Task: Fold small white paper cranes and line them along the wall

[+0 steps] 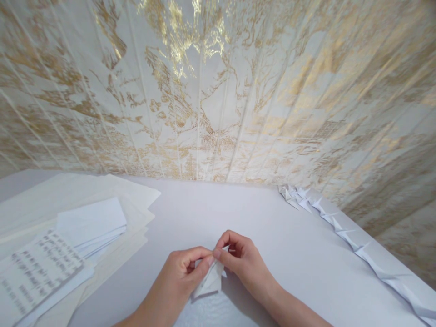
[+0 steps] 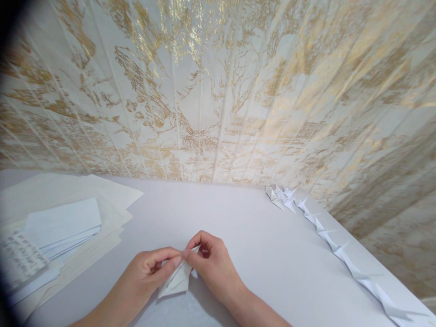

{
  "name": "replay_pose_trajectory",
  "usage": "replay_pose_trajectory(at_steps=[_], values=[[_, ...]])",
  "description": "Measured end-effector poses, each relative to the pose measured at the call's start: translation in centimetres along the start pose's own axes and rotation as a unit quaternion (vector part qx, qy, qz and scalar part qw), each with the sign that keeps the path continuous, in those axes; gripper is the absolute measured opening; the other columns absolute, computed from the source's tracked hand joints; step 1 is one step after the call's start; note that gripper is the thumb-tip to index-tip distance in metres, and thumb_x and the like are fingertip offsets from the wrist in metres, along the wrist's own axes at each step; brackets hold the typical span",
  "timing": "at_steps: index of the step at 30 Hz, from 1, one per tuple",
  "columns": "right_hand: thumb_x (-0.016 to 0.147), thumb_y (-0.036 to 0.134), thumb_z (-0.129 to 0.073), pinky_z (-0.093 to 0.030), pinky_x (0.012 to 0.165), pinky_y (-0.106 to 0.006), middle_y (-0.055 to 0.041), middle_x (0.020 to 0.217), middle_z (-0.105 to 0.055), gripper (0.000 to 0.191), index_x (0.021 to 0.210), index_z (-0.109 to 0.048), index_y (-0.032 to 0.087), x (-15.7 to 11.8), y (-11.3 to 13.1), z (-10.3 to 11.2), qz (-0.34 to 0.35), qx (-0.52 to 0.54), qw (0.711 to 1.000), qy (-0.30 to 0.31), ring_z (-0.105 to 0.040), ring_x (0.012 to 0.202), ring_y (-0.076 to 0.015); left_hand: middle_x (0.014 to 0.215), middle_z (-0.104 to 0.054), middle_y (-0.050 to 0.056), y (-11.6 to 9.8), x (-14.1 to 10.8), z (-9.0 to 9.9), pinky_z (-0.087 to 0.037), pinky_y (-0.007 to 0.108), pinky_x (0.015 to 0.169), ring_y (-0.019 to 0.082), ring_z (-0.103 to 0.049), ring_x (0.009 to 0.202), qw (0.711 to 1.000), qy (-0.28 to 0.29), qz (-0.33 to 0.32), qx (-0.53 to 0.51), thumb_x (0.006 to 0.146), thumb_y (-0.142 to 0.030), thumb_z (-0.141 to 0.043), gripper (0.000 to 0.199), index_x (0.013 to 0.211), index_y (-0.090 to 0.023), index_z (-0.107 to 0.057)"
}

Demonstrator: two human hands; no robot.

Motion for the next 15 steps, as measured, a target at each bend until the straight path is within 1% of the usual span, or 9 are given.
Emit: replay_pose_trajectory(at_steps=[5,11,15], values=[[0.074,0.04,-0.068,-0.026,0.049,-0.023,0.006,0.057,-0.046,0.026,0.074,-0.057,0.017,0.22,-0.46,-0.26,-0.014,-0.003,0.999,0.036,-0.036,0.049,-0.0079,0.064,-0.042,-0.004,-0.2,0.07,0.13,-0.025,0.024,0.054,0.013,-0.034,0.06,1.0,0.007,-0.013,0.02,0.09,-0.044,-0.05,0.037,0.08,-0.016,-0.071],[0.071,0.039,-0.069,-0.026,0.049,-0.023,0.0055,0.056,-0.046,0.025,0.072,-0.058,0.017,0.4,-0.85,-0.28,-0.022,0.008,0.999,0.047,-0.037,0.049,-0.0085,0.064,-0.044,-0.005,0.0,0.02,0.15,-0.023,0.024,0.053,0.012,-0.033,0.058,0.998,0.011,-0.018,0.052,0.092,-0.042,-0.049,0.036,0.087,-0.016,-0.074],[0.069,0.039,-0.073,-0.025,0.049,-0.023,0.0053,0.053,-0.046,0.026,0.07,-0.059,0.016,0.5,-0.91,-0.17,-0.028,0.026,0.998,0.047,-0.036,0.049,-0.0083,0.063,-0.048,-0.004,-0.01,0.07,0.17,-0.025,0.023,0.052,0.012,-0.035,0.058,0.998,0.01,-0.015,0.057,0.091,-0.039,-0.05,0.034,0.088,-0.016,-0.075]])
Point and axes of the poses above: each hand's wrist, its own x-axis towards the middle knuckle, its own z-axis out of the back of the hand, y = z × x, the point moved 10 cm from there along x, towards the middle knuckle
